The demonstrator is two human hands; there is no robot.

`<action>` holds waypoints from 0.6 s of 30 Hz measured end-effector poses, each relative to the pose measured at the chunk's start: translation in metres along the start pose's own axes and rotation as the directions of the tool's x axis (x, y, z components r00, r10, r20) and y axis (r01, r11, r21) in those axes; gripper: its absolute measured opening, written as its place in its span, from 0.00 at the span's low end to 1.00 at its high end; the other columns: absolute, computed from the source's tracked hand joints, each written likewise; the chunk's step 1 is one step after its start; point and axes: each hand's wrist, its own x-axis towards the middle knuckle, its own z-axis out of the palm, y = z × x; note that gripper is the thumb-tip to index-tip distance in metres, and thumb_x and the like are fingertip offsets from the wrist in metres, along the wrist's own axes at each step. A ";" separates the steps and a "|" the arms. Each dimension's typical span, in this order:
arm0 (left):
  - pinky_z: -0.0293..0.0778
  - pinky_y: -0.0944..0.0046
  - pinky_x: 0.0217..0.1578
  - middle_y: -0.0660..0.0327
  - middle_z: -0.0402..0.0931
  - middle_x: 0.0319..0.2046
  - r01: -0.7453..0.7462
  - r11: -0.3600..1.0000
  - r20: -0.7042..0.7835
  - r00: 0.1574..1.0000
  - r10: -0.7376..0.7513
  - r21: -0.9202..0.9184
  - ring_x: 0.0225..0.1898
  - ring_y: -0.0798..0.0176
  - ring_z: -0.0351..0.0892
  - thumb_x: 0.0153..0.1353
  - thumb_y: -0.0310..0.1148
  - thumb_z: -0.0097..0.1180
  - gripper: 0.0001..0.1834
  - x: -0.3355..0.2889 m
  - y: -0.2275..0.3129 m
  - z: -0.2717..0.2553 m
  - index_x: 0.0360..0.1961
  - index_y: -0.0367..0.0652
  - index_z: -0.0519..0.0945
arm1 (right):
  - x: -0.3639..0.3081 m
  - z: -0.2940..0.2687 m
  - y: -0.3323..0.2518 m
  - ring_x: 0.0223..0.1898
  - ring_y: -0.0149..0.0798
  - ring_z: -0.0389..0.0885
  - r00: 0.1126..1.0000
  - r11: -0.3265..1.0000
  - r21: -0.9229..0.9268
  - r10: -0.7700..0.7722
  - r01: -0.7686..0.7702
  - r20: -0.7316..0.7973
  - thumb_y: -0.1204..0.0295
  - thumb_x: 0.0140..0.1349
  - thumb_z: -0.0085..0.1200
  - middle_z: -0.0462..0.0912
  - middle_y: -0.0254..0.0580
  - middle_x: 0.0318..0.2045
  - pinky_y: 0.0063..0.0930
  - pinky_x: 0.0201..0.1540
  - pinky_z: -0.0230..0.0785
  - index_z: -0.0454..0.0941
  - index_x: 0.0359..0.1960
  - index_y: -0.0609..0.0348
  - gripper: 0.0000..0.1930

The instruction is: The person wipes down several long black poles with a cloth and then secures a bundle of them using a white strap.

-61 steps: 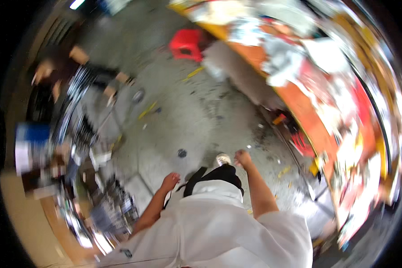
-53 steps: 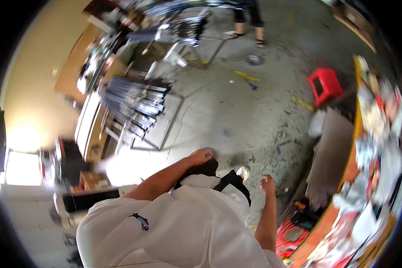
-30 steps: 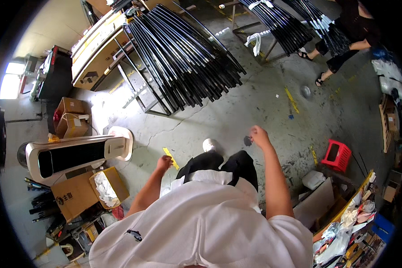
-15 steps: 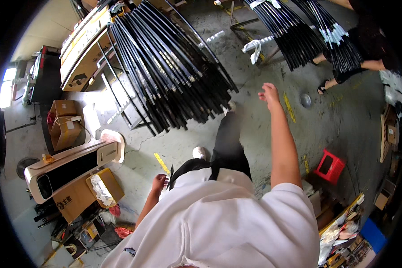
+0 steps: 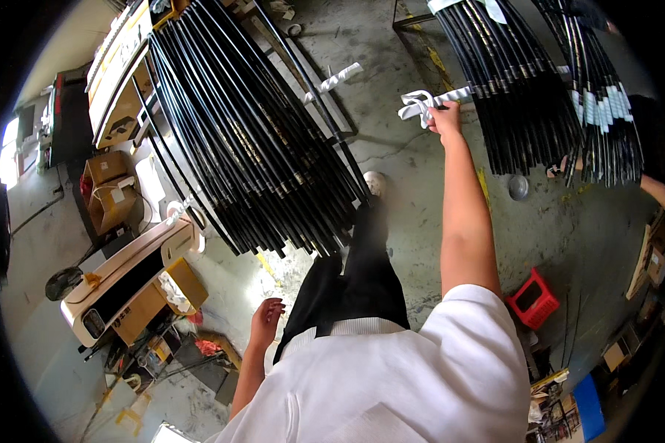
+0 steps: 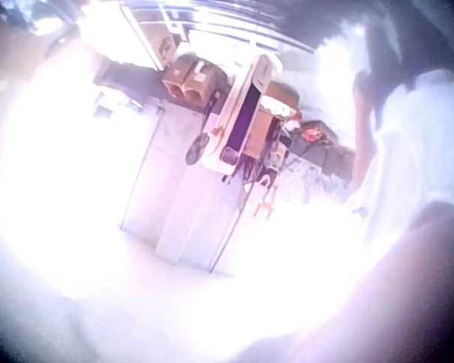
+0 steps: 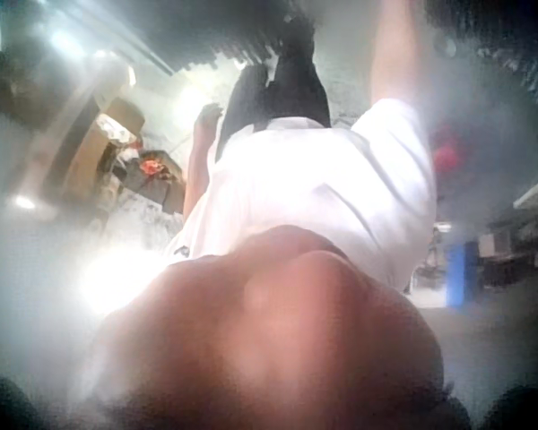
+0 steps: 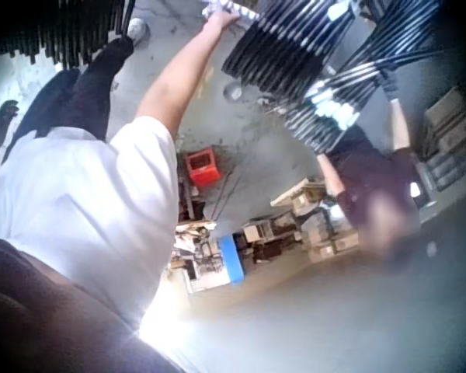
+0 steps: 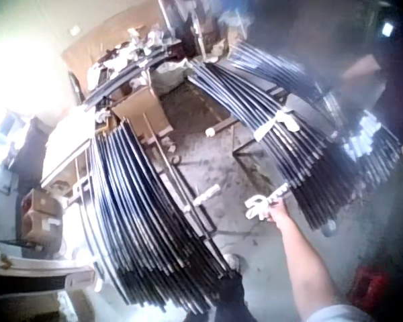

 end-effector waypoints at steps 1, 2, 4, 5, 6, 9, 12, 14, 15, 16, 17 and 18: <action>0.71 0.70 0.33 0.60 0.76 0.32 0.009 1.000 -0.007 1.000 -0.009 0.023 0.32 0.68 0.76 0.58 0.24 0.48 0.10 0.003 0.000 0.001 0.42 0.40 0.73 | 0.002 0.000 0.003 0.21 0.27 0.73 1.000 1.000 -0.017 -0.013 0.012 -0.025 0.71 0.50 0.58 0.76 0.37 0.31 0.20 0.19 0.69 0.63 0.49 0.60 0.25; 0.71 0.70 0.33 0.60 0.76 0.32 0.016 0.999 -0.017 1.000 -0.015 0.043 0.32 0.68 0.76 0.57 0.24 0.48 0.10 0.004 0.001 0.001 0.42 0.40 0.73 | 0.006 -0.003 0.003 0.20 0.26 0.72 0.998 0.999 -0.034 -0.031 0.029 -0.048 0.71 0.50 0.59 0.76 0.36 0.29 0.19 0.18 0.68 0.66 0.47 0.60 0.22; 0.71 0.69 0.32 0.59 0.76 0.32 0.035 0.995 -0.041 0.999 -0.031 0.094 0.31 0.67 0.75 0.56 0.24 0.48 0.10 0.008 0.001 -0.002 0.41 0.40 0.73 | 0.023 -0.015 0.010 0.17 0.23 0.70 0.999 0.999 -0.040 -0.024 0.023 -0.023 0.70 0.51 0.58 0.75 0.32 0.23 0.17 0.17 0.66 0.74 0.36 0.58 0.11; 0.71 0.69 0.32 0.59 0.76 0.31 0.051 0.989 -0.058 0.997 -0.043 0.141 0.31 0.66 0.75 0.56 0.25 0.48 0.10 0.009 0.002 -0.004 0.41 0.39 0.73 | 0.025 -0.021 0.009 0.16 0.21 0.69 1.000 0.998 -0.067 -0.003 0.003 0.005 0.69 0.53 0.56 0.74 0.29 0.19 0.16 0.17 0.66 0.76 0.32 0.57 0.07; 0.71 0.69 0.32 0.59 0.76 0.31 0.067 0.980 -0.074 0.996 -0.054 0.189 0.30 0.66 0.75 0.57 0.26 0.48 0.10 0.010 0.004 -0.007 0.40 0.39 0.73 | 0.027 -0.026 0.008 0.16 0.21 0.69 0.999 0.992 -0.125 -0.028 0.030 0.016 0.69 0.54 0.54 0.74 0.30 0.20 0.15 0.17 0.66 0.76 0.32 0.58 0.07; 0.71 0.68 0.31 0.58 0.76 0.31 0.075 0.968 -0.089 0.995 -0.055 0.240 0.29 0.65 0.75 0.58 0.29 0.49 0.09 0.016 0.019 -0.008 0.39 0.39 0.73 | 0.016 -0.035 -0.012 0.16 0.21 0.68 0.990 0.966 -0.221 -0.140 0.132 -0.019 0.70 0.56 0.51 0.74 0.32 0.21 0.15 0.17 0.64 0.74 0.32 0.60 0.06; 0.71 0.70 0.33 0.59 0.76 0.32 0.034 0.991 -0.041 0.999 -0.029 0.132 0.32 0.68 0.75 0.58 0.28 0.49 0.09 0.029 0.039 0.001 0.39 0.38 0.73 | -0.026 -0.037 -0.048 0.16 0.22 0.66 0.956 0.955 -0.046 -0.291 0.292 0.038 0.72 0.58 0.48 0.74 0.34 0.22 0.15 0.16 0.59 0.70 0.32 0.60 0.05; 0.70 0.71 0.37 0.60 0.76 0.33 0.018 0.998 0.052 0.999 -0.016 -0.053 0.36 0.69 0.75 0.58 0.28 0.50 0.09 0.045 0.076 0.017 0.40 0.36 0.73 | -0.075 -0.032 -0.080 0.16 0.22 0.65 0.909 0.920 0.091 -0.390 0.380 0.146 0.73 0.59 0.45 0.73 0.35 0.22 0.16 0.16 0.55 0.67 0.32 0.60 0.04; 0.70 0.70 0.41 0.59 0.76 0.36 0.047 0.990 0.154 0.988 -0.026 -0.135 0.38 0.68 0.75 0.58 0.30 0.51 0.11 0.051 0.111 0.026 0.40 0.35 0.73 | -0.106 -0.025 -0.097 0.16 0.22 0.64 0.872 0.902 0.128 -0.432 0.413 0.229 0.73 0.60 0.44 0.73 0.35 0.22 0.16 0.16 0.52 0.65 0.32 0.59 0.04; 0.69 0.69 0.43 0.58 0.76 0.38 0.084 0.950 0.234 0.972 -0.012 -0.299 0.40 0.67 0.75 0.59 0.31 0.51 0.13 0.058 0.142 0.037 0.42 0.33 0.73 | -0.136 -0.020 -0.111 0.18 0.22 0.66 0.850 0.899 0.081 -0.435 0.431 0.296 0.73 0.59 0.46 0.74 0.34 0.24 0.16 0.19 0.57 0.67 0.32 0.59 0.04; 0.67 0.66 0.48 0.57 0.76 0.40 0.076 0.922 0.316 0.947 0.052 -0.380 0.45 0.65 0.73 0.60 0.38 0.50 0.18 0.062 0.176 0.045 0.44 0.33 0.73 | -0.168 -0.015 -0.121 0.20 0.22 0.68 0.825 0.892 0.038 -0.433 0.451 0.363 0.72 0.59 0.47 0.75 0.33 0.25 0.17 0.22 0.61 0.68 0.32 0.59 0.05; 0.62 0.61 0.53 0.56 0.73 0.45 0.083 0.840 0.402 0.900 0.168 -0.537 0.50 0.62 0.69 0.59 0.48 0.47 0.26 0.068 0.194 0.054 0.47 0.34 0.71 | -0.202 -0.009 -0.126 0.22 0.25 0.70 0.742 0.850 0.077 -0.496 0.521 0.451 0.72 0.58 0.47 0.76 0.34 0.25 0.19 0.24 0.63 0.68 0.31 0.59 0.04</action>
